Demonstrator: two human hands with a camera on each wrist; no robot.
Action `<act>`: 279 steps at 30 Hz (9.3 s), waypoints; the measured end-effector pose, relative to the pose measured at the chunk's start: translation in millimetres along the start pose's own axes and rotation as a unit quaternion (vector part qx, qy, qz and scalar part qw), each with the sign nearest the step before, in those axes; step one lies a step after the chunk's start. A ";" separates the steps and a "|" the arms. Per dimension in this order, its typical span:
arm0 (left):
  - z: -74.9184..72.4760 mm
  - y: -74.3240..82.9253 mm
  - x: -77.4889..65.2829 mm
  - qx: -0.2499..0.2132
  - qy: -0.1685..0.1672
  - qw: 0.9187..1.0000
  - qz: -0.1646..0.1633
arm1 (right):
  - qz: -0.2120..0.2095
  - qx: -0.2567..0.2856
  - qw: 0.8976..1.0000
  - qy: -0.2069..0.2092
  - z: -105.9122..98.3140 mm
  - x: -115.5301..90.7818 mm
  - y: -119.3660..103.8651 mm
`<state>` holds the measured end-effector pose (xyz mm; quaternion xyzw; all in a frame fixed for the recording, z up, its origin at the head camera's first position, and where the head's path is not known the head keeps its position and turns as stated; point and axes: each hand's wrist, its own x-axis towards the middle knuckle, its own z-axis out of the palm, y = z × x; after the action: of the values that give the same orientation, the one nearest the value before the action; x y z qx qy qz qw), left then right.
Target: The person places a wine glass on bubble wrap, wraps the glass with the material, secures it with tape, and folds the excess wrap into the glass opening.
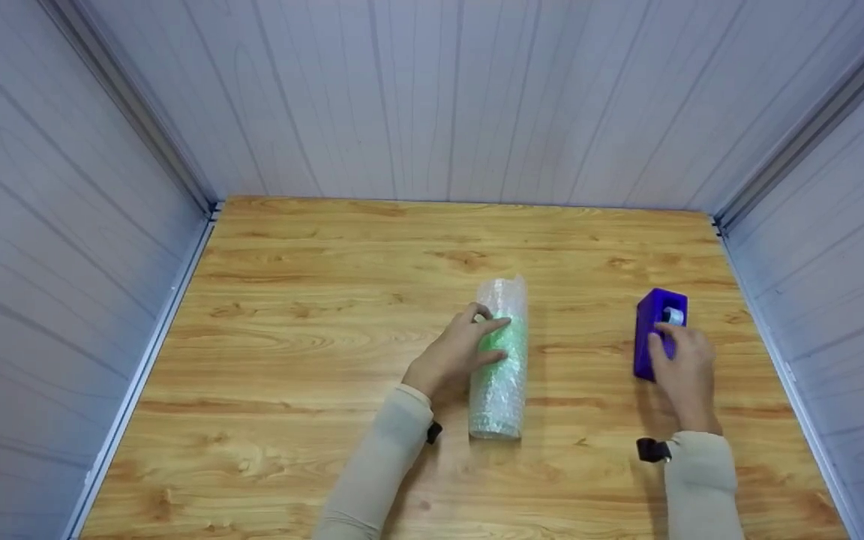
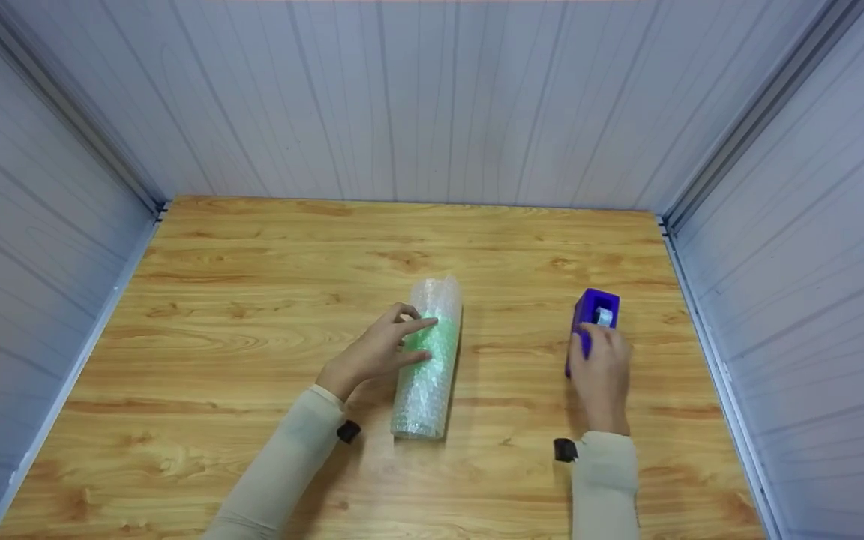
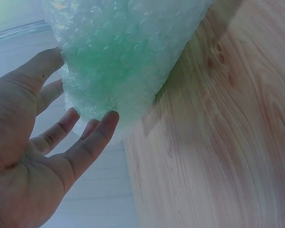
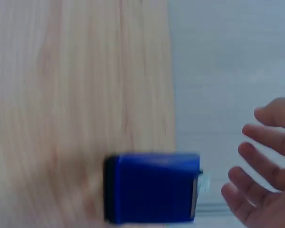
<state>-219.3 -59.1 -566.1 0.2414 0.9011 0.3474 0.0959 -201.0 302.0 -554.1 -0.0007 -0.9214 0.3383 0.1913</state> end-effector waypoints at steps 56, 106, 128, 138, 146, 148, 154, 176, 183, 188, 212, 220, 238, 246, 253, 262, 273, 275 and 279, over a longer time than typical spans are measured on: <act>4.8 -2.4 -2.3 -0.039 0.022 0.999 -0.008 | 0.335 0.272 0.893 -0.127 -25.1 16.2 18.2; 8.7 -6.0 -5.7 -0.042 0.037 0.998 0.005 | 0.375 0.578 0.723 0.050 0.7 -16.2 41.1; 10.6 -7.8 -6.9 -0.058 0.038 0.997 -0.010 | 0.396 0.565 0.715 0.117 16.1 -34.1 48.8; 11.8 -8.3 -7.5 -0.061 0.038 0.997 -0.011 | 0.401 0.556 0.723 0.084 12.6 -31.4 45.8; 12.1 -8.8 -6.3 -0.055 0.043 0.998 -0.003 | 0.409 0.567 0.711 0.079 9.6 -30.4 46.2; 11.9 -8.6 -6.4 -0.054 0.045 0.998 -0.002 | 0.413 0.572 0.705 0.075 10.0 -30.4 46.9; 13.2 -9.1 -6.7 -0.055 0.044 0.998 0.004 | 0.437 0.603 0.663 0.078 12.4 -31.7 48.4; 14.5 -5.8 1.4 -0.045 0.035 0.998 0.002 | 0.387 0.565 0.729 -0.002 24.7 -56.2 51.2; 12.7 -4.1 1.2 -0.054 0.037 0.998 0.000 | 0.305 0.532 0.787 -0.067 30.8 -66.4 38.1; 13.8 -4.7 0.0 -0.061 0.038 0.997 -0.001 | 0.242 0.482 0.835 -0.109 33.3 -61.8 20.4; 15.2 3.1 6.4 -0.063 0.031 0.997 -0.042 | -0.010 0.275 0.897 -0.347 53.5 -5.2 -89.3; 14.8 4.1 10.1 -0.046 0.042 0.998 -0.024 | -0.064 0.268 0.872 -0.405 85.2 16.3 -94.9; 14.7 6.5 11.6 -0.045 0.044 0.998 -0.019 | -0.046 0.117 0.909 -0.396 95.6 24.4 -118.5; 15.8 7.4 12.6 -0.019 0.053 0.998 0.004 | -0.034 -0.010 0.931 -0.363 99.9 21.5 -137.5; 15.7 11.5 13.2 0.005 0.047 0.999 -0.006 | -0.034 -0.085 0.935 -0.341 99.7 19.0 -148.3; 16.2 12.0 12.8 0.007 0.042 0.999 -0.015 | 0.000 -0.089 0.938 -0.336 97.1 21.4 -142.4; 16.2 1.9 7.9 -0.051 0.046 0.997 -0.020 | 0.112 0.023 0.925 -0.362 114.7 14.6 -86.9; 16.3 0.9 7.3 -0.054 0.046 0.997 -0.016 | 0.125 0.046 0.923 -0.360 119.2 12.1 -81.3; 17.0 -0.9 6.5 -0.069 0.047 0.997 -0.009 | 0.142 0.074 0.921 -0.354 123.3 8.7 -77.8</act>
<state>-219.5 -46.6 -579.4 0.2097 0.8808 0.4183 0.0732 -242.6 166.3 -588.5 0.0026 -0.8916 0.4072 -0.1980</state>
